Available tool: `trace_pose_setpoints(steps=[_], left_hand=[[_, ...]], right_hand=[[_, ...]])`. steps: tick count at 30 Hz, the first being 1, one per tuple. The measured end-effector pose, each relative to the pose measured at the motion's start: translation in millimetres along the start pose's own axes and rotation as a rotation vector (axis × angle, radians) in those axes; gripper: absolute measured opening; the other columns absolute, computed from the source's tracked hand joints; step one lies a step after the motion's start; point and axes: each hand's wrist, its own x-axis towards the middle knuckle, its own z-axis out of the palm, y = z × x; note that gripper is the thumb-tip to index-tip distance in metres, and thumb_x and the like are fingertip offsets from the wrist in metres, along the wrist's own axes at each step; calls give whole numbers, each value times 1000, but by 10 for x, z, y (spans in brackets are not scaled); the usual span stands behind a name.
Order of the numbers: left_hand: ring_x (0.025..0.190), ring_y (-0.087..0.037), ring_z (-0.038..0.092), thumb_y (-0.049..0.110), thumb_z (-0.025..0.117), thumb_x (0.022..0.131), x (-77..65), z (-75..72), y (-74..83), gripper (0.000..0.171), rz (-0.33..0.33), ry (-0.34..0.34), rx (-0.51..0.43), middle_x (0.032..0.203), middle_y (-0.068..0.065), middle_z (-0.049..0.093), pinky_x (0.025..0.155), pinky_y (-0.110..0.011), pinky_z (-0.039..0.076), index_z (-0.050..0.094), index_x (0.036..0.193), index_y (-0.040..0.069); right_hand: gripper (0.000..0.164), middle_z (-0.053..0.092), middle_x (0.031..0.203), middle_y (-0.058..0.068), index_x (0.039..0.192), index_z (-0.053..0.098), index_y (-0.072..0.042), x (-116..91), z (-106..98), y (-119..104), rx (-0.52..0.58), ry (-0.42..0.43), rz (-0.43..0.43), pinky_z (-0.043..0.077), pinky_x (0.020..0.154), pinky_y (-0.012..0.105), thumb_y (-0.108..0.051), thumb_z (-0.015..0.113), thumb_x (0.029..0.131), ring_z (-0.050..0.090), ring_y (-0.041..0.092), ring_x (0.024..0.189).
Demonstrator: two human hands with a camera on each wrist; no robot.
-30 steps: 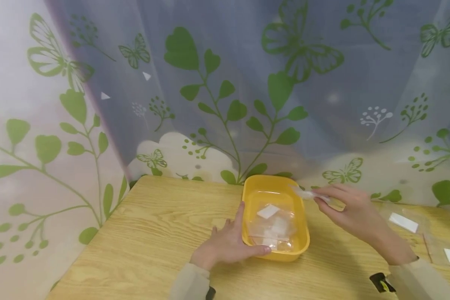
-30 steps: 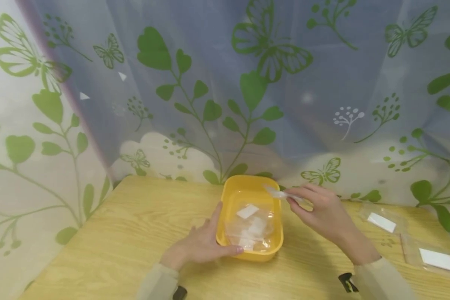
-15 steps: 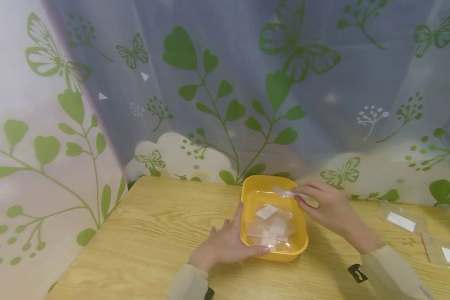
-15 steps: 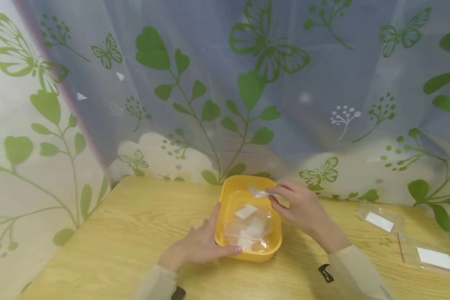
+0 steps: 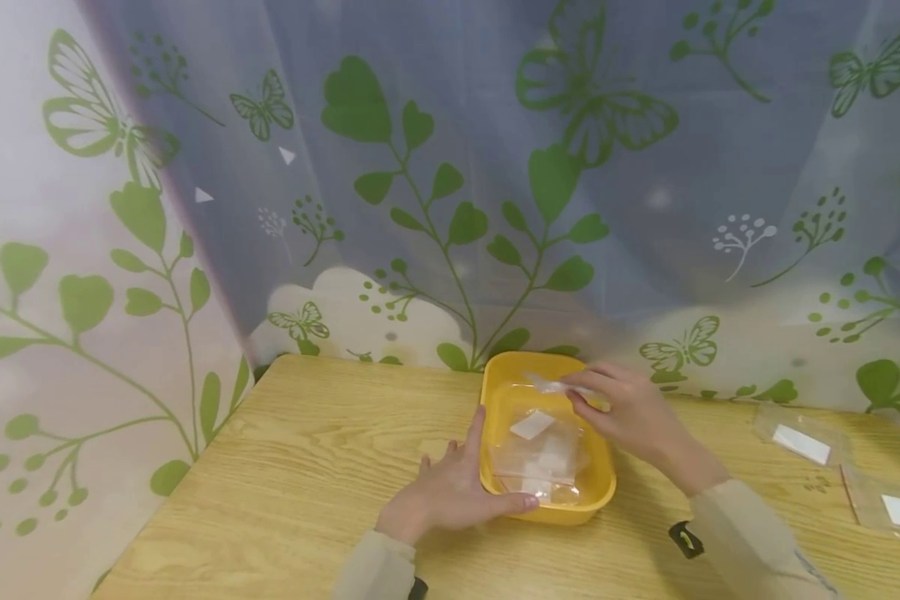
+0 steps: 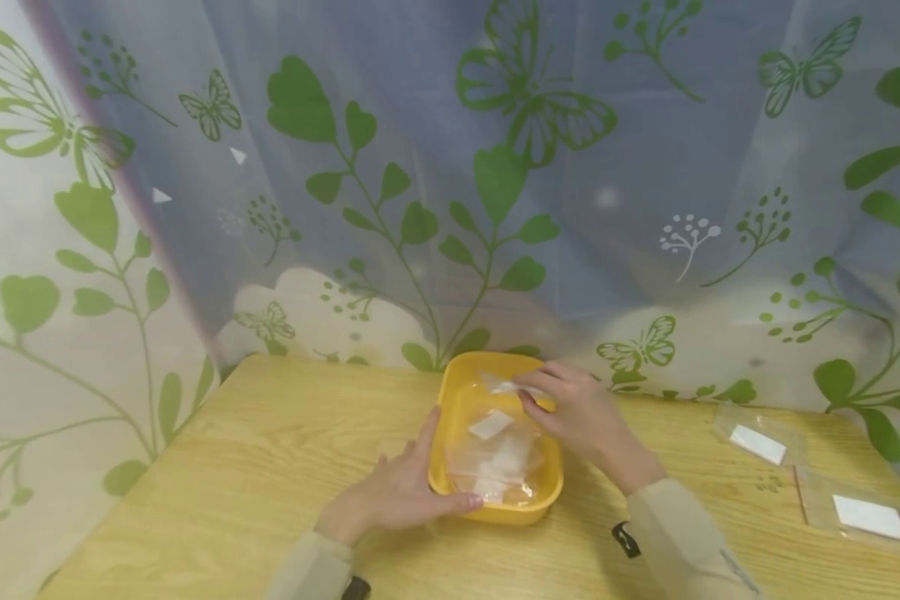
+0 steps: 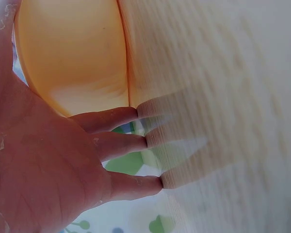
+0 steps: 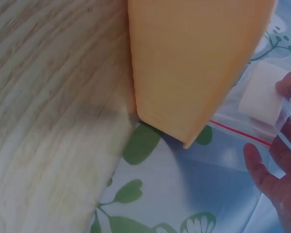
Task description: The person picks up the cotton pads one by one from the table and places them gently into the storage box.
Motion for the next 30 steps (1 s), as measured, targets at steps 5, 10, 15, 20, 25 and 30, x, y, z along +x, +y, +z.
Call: trace_pose_setpoints(steps=[5, 10, 15, 20, 25, 30], left_hand=[[153, -50, 25, 82, 64, 78, 1, 4, -16, 130, -1, 1, 8, 166, -20, 32, 119, -77, 9, -15, 164, 24], [154, -48, 26, 83, 63, 79, 7, 13, -28, 130, -4, 4, 20, 164, -21, 35, 120, -77, 10, -15, 164, 25], [154, -48, 25, 84, 62, 79, 12, 17, -30, 130, -5, 1, 32, 163, -20, 37, 120, -77, 10, -16, 164, 25], [153, -49, 27, 83, 63, 79, 17, 29, -23, 130, 1, 13, 36, 163, -21, 38, 119, -77, 12, -15, 165, 24], [153, -50, 27, 82, 64, 79, 15, 37, -18, 130, 3, 18, 31, 163, -22, 37, 119, -77, 12, -14, 165, 23], [153, -50, 27, 82, 64, 78, 18, 52, -34, 131, 10, 24, 26, 164, -22, 35, 119, -78, 12, -14, 165, 23]], right_hand=[[26, 74, 89, -1, 98, 78, -10, 5, 106, 1, -23, -28, 33, 59, 68, 30, 0, 84, 75, 69, 15, 77], [23, 72, 90, -1, 98, 78, -11, 6, 202, -3, -25, -71, 75, 60, 68, 33, -2, 84, 78, 68, 15, 78], [23, 73, 90, 0, 96, 78, -10, -8, 278, 14, -29, -91, 69, 59, 67, 33, 0, 85, 77, 69, 17, 78], [23, 74, 95, 2, 99, 78, -9, -37, 294, 21, -33, -149, 85, 61, 72, 36, -10, 87, 79, 71, 20, 83], [30, 76, 99, 2, 105, 78, -12, -75, 267, 0, -29, -213, 117, 61, 78, 40, -26, 87, 80, 72, 21, 89], [27, 76, 103, 1, 106, 78, -14, -112, 216, -20, 2, -209, 176, 60, 82, 44, -26, 84, 83, 72, 23, 95]])
